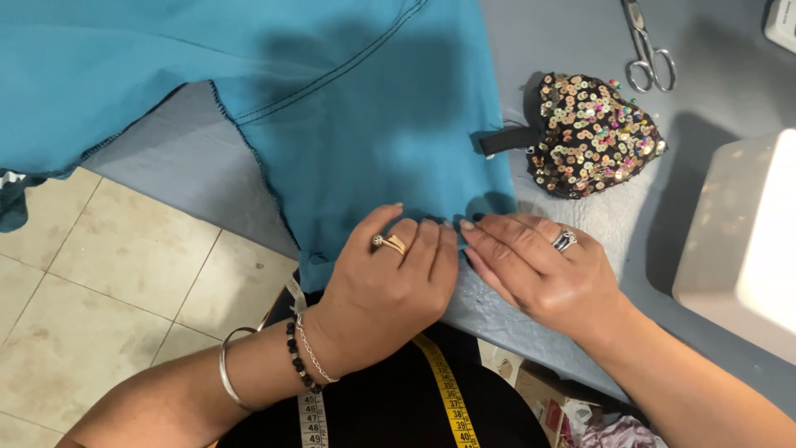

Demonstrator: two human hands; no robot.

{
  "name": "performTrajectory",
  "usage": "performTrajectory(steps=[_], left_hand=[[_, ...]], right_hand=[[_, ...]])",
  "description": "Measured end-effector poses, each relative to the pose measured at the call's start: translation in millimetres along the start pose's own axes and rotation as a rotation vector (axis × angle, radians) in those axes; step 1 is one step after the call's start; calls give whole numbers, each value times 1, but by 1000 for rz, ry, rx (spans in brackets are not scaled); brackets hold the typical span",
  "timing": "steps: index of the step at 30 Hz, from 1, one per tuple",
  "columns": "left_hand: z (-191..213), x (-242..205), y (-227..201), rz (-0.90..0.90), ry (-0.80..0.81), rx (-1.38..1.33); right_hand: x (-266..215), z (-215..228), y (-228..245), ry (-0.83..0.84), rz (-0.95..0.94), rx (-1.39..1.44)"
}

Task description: The person is folding the hem of a blue garment and securing it with pins from a pincushion.

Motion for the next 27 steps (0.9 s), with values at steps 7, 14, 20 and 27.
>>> performTrajectory(steps=[7, 14, 20, 27], left_hand=[[0, -6, 1, -19, -31, 9], [4, -3, 3, -31, -24, -27], [0, -4, 0, -16, 3, -22], [-6, -7, -1, -5, 31, -40]], right_hand=[[-14, 7, -6, 93, -34, -270], [-22, 5, -7, 222, -67, -268], [-12, 34, -34, 323, -241, 78], [-14, 41, -91, 214, -599, -107]])
Point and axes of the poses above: each hand's wrist, its own x-axis towards the middle knuckle, its own z-axis out of the back of the hand, y = z × x, the point moved 3 cm from there along x, towards the middle knuckle, and after that the axes turned 4 degrees about y, right-handed, at the moved point
